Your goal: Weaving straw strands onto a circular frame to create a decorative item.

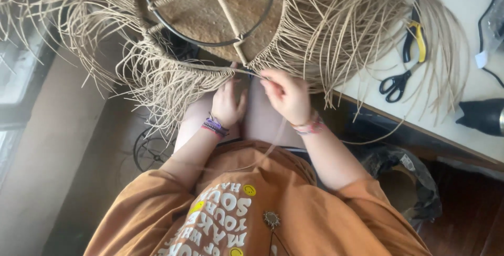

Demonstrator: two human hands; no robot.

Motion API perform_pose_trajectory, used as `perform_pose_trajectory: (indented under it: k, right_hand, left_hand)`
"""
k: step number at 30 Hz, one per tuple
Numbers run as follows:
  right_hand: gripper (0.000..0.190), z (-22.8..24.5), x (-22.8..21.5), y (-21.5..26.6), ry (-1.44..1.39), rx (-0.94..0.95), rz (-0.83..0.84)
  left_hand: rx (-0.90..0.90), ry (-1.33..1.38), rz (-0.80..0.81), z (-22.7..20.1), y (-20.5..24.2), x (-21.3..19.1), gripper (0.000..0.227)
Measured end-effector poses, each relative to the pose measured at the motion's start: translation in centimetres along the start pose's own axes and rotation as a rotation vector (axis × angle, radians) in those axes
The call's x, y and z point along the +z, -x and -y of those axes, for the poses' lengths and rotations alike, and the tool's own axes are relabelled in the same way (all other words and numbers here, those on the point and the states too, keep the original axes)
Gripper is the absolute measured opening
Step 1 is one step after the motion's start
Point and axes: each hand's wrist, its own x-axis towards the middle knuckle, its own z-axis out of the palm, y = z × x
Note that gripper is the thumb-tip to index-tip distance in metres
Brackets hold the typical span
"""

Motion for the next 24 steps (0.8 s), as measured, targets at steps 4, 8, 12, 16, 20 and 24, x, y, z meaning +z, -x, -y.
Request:
perform_pose_trajectory:
  k: [4,8,12,16,20,24]
  right_hand:
    - [0.016,-2.1,5.0,-2.3,0.452,-0.148,0.014]
    - [0.008,-3.0,6.5,-3.4,0.690,-0.068,0.312]
    - [0.030,-1.3,4.9,-4.1,0.439,0.108,0.490]
    - [0.053,2.9,4.0,0.9,-0.142,0.401,0.114]
    - [0.023,2.3,4.0,4.0,-0.540,0.892,0.177]
    - [0.036,1.7,1.8,3.7,-0.115,0.463,0.401]
  left_hand:
    - [0.007,-0.244,0.057,4.5,2.1,2.5,0.051]
    - [-0.009,-0.310,0.056,4.8,1.9,3.5,0.052]
    - [-0.213,-0.283,0.078,5.0,1.0,5.1,0.023]
    - [-0.516,0.120,0.128,2.9,2.7,2.3,0.031]
    - [-0.612,0.217,0.462,-3.6,3.2,-3.4,0.028]
    - [-0.056,0.126,0.357,-10.2,-1.9,-10.2,0.010]
